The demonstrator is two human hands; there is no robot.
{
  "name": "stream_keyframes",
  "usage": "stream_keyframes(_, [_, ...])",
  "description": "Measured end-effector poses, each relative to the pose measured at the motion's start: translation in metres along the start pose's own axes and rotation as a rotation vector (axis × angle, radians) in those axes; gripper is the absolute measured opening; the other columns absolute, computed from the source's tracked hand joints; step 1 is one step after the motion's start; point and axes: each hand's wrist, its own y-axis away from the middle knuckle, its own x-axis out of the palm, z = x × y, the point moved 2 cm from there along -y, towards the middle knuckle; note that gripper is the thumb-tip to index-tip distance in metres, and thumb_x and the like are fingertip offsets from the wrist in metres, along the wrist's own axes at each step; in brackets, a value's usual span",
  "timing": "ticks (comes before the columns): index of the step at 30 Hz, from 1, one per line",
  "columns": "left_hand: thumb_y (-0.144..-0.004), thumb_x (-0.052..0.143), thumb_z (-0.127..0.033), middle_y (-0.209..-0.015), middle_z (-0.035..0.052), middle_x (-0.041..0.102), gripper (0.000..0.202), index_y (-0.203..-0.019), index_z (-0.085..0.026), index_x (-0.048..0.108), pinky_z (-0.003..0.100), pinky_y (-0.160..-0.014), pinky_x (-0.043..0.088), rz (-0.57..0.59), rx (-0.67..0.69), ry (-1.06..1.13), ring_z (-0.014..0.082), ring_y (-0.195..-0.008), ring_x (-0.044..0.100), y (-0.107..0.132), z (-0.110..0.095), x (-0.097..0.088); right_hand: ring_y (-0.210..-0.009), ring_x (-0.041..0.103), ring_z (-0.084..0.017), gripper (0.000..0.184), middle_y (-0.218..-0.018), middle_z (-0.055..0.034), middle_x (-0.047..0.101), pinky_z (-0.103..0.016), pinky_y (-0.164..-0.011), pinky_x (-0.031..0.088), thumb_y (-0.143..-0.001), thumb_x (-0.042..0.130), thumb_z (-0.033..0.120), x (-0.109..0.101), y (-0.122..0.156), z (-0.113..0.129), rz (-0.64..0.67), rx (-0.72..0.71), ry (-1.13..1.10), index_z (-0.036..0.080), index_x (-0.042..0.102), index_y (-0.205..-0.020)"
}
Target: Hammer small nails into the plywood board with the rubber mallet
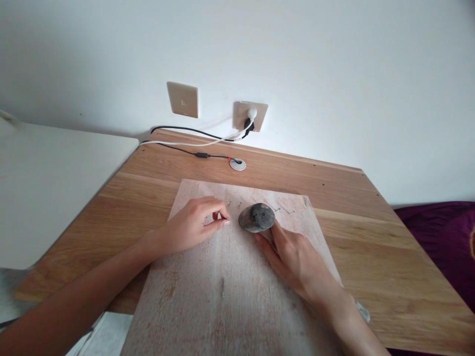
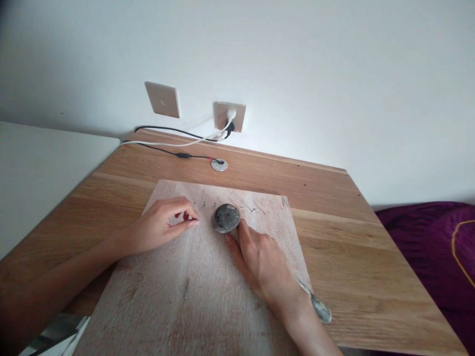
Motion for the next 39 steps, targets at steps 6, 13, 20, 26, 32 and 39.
stream_keyframes(6, [-0.094,0.071,-0.012,-0.085,0.0009,0.072,0.010,-0.087,-0.018,0.067,0.027,-0.073,0.046,0.096,-0.029,-0.038,0.0153,-0.078,0.065,0.001,0.005,0.007,-0.074,0.078,-0.030,0.017,-0.086,-0.0079,0.077,-0.035,-0.060,0.041,-0.112,0.043,0.035,-0.001,0.000,0.001,0.002,0.004,-0.026,0.022,0.052,-0.109])
stream_keyframes(13, [-0.094,0.070,-0.011,-0.085,0.0003,0.071,0.010,-0.088,-0.018,0.067,0.026,-0.072,0.047,0.064,-0.001,-0.048,0.0148,-0.077,0.065,0.002,0.003,0.005,-0.072,0.077,-0.028,0.014,-0.085,-0.0071,0.077,-0.034,-0.060,0.040,-0.112,0.044,0.033,-0.002,0.000,0.002,-0.002,0.002,-0.042,0.022,0.052,-0.110])
stream_keyframes(20, [-0.094,0.068,-0.008,-0.084,-0.0011,0.070,0.011,-0.089,-0.019,0.067,0.025,-0.070,0.046,-0.055,0.011,-0.032,0.0132,-0.074,0.063,0.001,0.002,-0.002,-0.071,0.077,-0.028,0.017,-0.085,-0.0081,0.077,-0.034,-0.059,0.040,-0.112,0.042,0.035,0.000,0.000,0.000,-0.017,-0.015,-0.016,0.021,0.052,-0.110])
stream_keyframes(26, [-0.092,0.072,-0.010,-0.086,0.0002,0.071,0.012,-0.086,-0.018,0.065,0.027,-0.073,0.046,0.097,-0.029,-0.077,0.0159,-0.080,0.065,0.000,0.007,0.004,-0.071,0.077,-0.030,0.016,-0.084,-0.0083,0.077,-0.035,-0.059,0.039,-0.112,0.041,0.034,0.000,0.000,0.000,-0.004,-0.016,-0.030,0.022,0.051,-0.108])
stream_keyframes(32, [-0.091,0.072,-0.008,-0.084,-0.0005,0.071,0.014,-0.085,-0.018,0.065,0.027,-0.073,0.046,0.086,-0.032,-0.062,0.0151,-0.078,0.065,0.001,0.006,0.004,-0.071,0.076,-0.029,0.014,-0.083,-0.0064,0.076,-0.034,-0.059,0.038,-0.112,0.043,0.034,-0.001,0.001,0.001,0.001,0.005,-0.036,0.024,0.050,-0.107])
stream_keyframes(39, [-0.093,0.067,-0.007,-0.083,-0.0016,0.071,0.012,-0.090,-0.019,0.068,0.025,-0.069,0.045,-0.091,-0.018,-0.046,0.0123,-0.071,0.061,0.000,0.004,-0.004,-0.068,0.075,-0.026,0.012,-0.081,-0.0051,0.075,-0.033,-0.059,0.038,-0.112,0.043,0.033,0.000,0.000,0.000,-0.024,-0.023,-0.025,0.024,0.050,-0.107])
